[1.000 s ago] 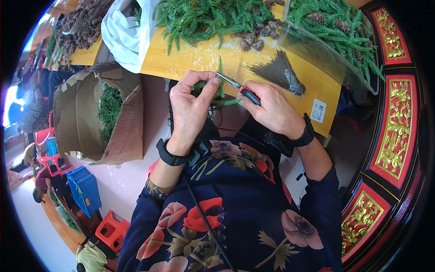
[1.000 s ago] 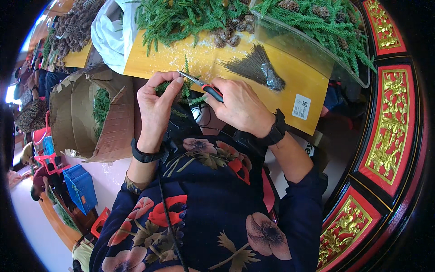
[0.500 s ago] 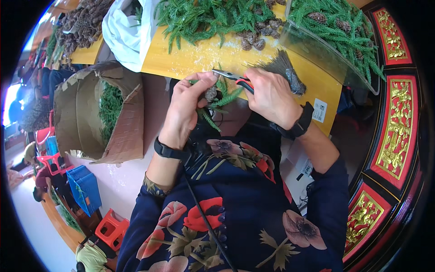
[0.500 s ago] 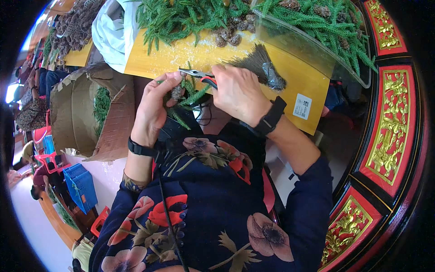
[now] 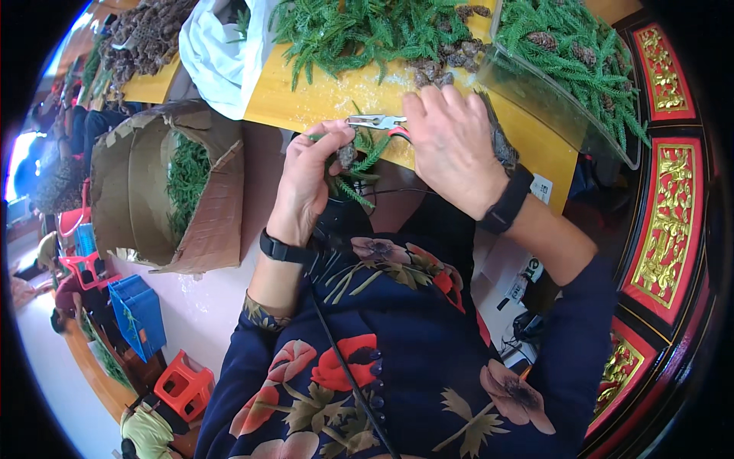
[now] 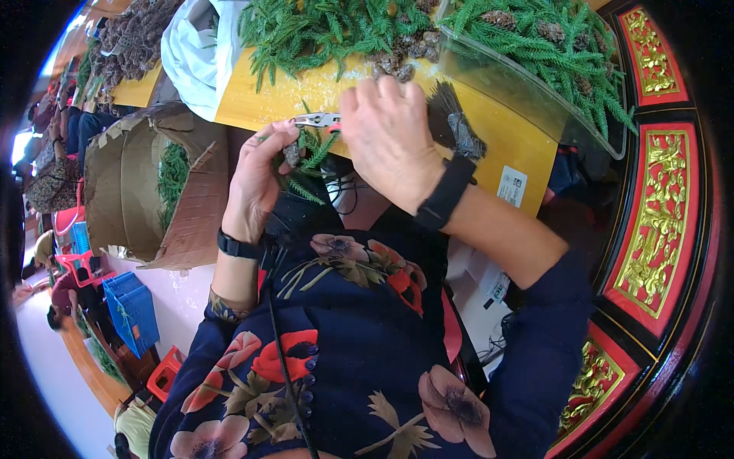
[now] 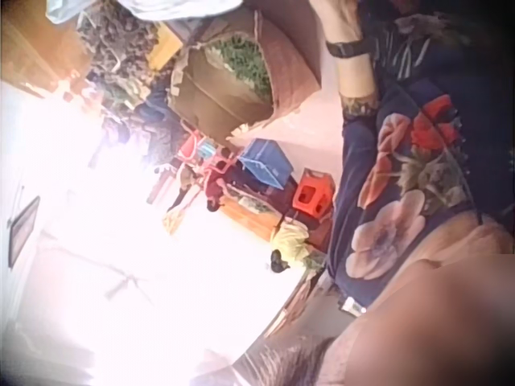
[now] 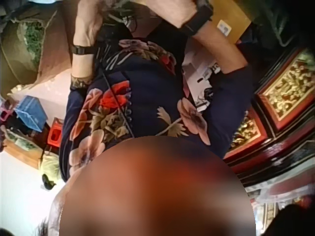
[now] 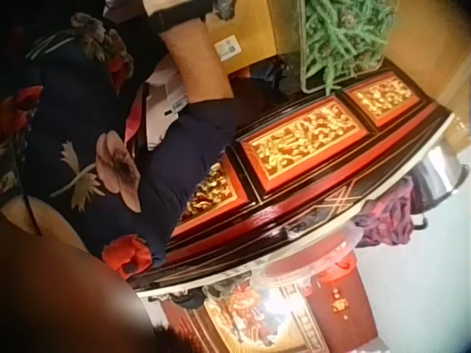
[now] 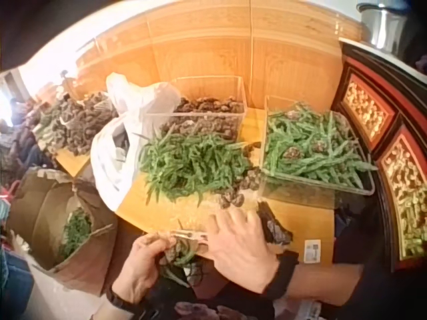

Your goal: The recorder is trimming and preparing green foliage branches using pliers on a production table.

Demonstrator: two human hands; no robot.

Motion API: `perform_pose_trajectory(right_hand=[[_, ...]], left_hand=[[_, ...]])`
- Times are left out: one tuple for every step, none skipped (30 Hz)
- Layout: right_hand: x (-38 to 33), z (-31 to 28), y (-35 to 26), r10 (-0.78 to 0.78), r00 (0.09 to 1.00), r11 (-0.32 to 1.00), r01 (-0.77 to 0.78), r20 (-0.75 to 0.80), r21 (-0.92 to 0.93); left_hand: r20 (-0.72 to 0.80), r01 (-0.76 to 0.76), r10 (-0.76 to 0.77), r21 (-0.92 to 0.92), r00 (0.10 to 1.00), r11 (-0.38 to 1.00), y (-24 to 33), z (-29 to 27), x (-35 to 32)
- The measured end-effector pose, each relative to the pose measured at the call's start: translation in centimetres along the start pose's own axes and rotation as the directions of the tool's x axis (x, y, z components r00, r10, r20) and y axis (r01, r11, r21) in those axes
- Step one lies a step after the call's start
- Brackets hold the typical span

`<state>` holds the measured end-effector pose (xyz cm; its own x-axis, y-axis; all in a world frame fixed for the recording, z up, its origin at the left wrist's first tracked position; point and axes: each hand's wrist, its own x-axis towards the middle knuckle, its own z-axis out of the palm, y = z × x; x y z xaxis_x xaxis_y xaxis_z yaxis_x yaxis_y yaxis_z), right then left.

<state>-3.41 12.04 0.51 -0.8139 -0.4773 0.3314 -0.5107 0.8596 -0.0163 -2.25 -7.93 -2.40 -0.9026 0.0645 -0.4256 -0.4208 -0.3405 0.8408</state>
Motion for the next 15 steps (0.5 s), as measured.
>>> perform_pose_trajectory(right_hand=[[-0.2, -0.1, 0.4, 0.036, 0.999, 0.99, -0.037, 0.009, 0.139], [-0.5, 0.0, 0.8, 0.033, 0.999, 0.99, -0.034, 0.009, 0.14], [-1.0, 0.1, 1.2, 0.074, 0.993, 0.953, -0.098, 0.096, 0.286], [-1.4, 0.2, 1.5, 0.099, 0.977, 0.892, -0.171, 0.187, 0.419], [-1.5, 0.2, 1.6, 0.117, 0.952, 0.808, -0.256, 0.281, 0.531], [-1.3, 0.0, 1.6, 0.121, 0.952, 0.808, -0.259, 0.282, 0.53], [-1.1, -0.3, 1.6, 0.112, 0.918, 0.747, -0.331, 0.382, 0.576], [-0.8, -0.6, 1.5, 0.093, 0.875, 0.681, -0.404, 0.476, 0.61], [-0.7, -0.8, 1.5, 0.064, 0.824, 0.61, -0.478, 0.563, 0.631], [-0.6, -0.8, 1.7, 0.066, 0.825, 0.61, -0.479, 0.562, 0.631], [-0.5, -0.7, 1.9, 0.024, 0.817, 0.587, -0.478, 0.576, 0.653], [-0.4, -0.6, 2.1, -0.018, 0.808, 0.562, -0.479, 0.589, 0.675], [-0.3, -0.5, 2.2, -0.062, 0.799, 0.537, -0.479, 0.599, 0.695], [-0.1, -0.7, 2.3, -0.061, 0.8, 0.536, -0.478, 0.597, 0.696], [0.1, -1.1, 2.4, -0.084, 0.78, 0.516, -0.498, 0.62, 0.697]], left_hand=[[-0.032, -0.056, 0.058, 0.046, 0.998, 0.997, 0.0, 0.1, -0.2], [-0.035, -0.058, 0.059, 0.045, 0.998, 0.997, 0.0, 0.1, -0.2], [-0.022, -0.089, 0.09, 0.055, 0.996, 0.995, 0.0, 0.2, -0.2], [-0.01, -0.119, 0.12, 0.064, 0.993, 0.991, 0.1, 0.4, -0.3], [0.009, -0.147, 0.147, 0.074, 0.989, 0.986, 0.2, 0.6, -0.3], [0.012, -0.146, 0.145, 0.075, 0.989, 0.986, 0.3, 0.9, -0.4], [0.011, -0.188, 0.188, 0.102, 0.982, 0.977, 0.5, 1.2, -0.5], [0.011, -0.23, 0.231, 0.128, 0.973, 0.965, 0.6, 1.5, -0.7], [0.012, -0.272, 0.274, 0.154, 0.962, 0.95, 0.6, 1.7, -0.8], [0.014, -0.273, 0.274, 0.155, 0.962, 0.949, 0.5, 1.8, -0.9], [0.028, -0.297, 0.296, 0.167, 0.955, 0.94, 0.3, 1.9, -1.0], [0.042, -0.321, 0.319, 0.179, 0.947, 0.93, 0.2, 1.9, -1.1], [0.056, -0.345, 0.34, 0.19, 0.939, 0.919, 0.1, 2.0, -1.1], [0.057, -0.346, 0.342, 0.191, 0.938, 0.919, 0.2, 2.0, -1.1], [0.068, -0.358, 0.352, 0.222, 0.934, 0.907, 0.3, 1.9, -1.1]])
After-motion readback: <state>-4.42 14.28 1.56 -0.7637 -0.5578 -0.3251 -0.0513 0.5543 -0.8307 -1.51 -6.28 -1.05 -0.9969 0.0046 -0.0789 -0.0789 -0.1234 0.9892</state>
